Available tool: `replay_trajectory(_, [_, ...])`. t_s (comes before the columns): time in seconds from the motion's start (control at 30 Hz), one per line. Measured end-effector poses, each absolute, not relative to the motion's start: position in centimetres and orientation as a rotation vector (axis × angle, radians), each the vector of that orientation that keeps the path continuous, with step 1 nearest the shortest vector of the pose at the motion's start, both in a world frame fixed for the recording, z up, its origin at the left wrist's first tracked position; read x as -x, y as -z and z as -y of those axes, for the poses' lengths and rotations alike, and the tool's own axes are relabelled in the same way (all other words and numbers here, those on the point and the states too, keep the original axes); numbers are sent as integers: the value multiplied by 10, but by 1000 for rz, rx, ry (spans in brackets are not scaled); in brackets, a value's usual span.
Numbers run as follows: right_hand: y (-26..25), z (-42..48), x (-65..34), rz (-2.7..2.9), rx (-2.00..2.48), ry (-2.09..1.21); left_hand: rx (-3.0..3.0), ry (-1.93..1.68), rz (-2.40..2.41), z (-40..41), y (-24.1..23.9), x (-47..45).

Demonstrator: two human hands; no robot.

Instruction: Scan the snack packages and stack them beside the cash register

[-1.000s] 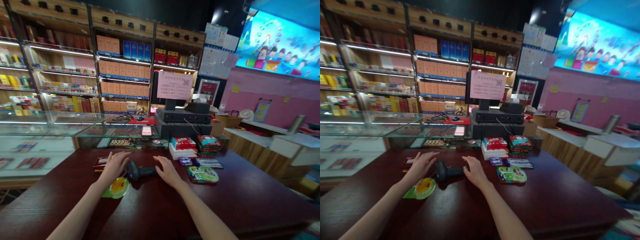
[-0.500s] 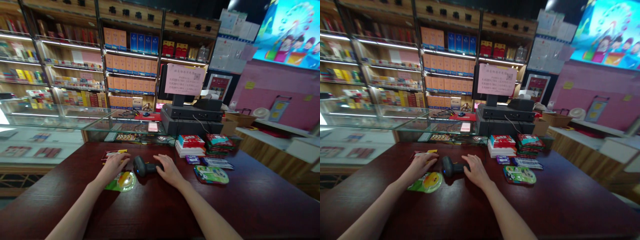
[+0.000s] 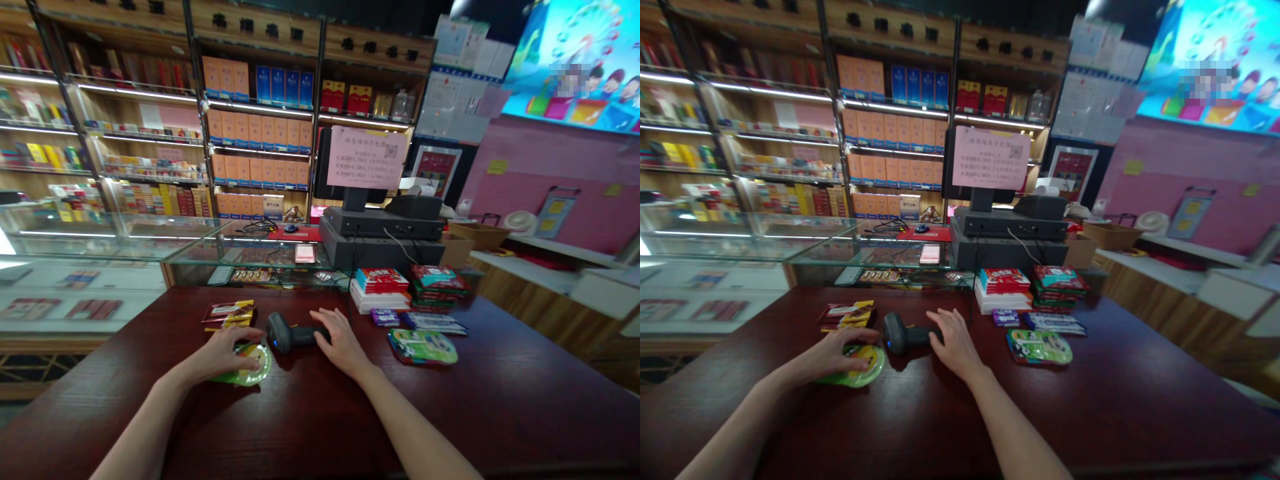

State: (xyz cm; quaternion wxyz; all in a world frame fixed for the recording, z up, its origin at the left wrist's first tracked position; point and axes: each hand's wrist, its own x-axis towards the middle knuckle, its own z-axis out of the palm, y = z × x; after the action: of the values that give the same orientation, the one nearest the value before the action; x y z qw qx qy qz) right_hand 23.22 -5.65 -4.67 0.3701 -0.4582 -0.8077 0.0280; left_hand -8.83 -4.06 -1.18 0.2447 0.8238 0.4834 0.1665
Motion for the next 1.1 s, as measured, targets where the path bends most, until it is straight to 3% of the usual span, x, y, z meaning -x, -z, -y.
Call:
replay_trajectory(0.27, [46,58,-234,2046,1200,-82,-2249,-446,-1242,43,15,87])
replay_trajectory(0.73, [43,65,-235,2001,1210,-74,-2586,-794,-1263,16,44,96])
replay_trajectory(1.1, [35,69,-233,1966,1124,-16,-2591,-1117,-1329,28,-3,70])
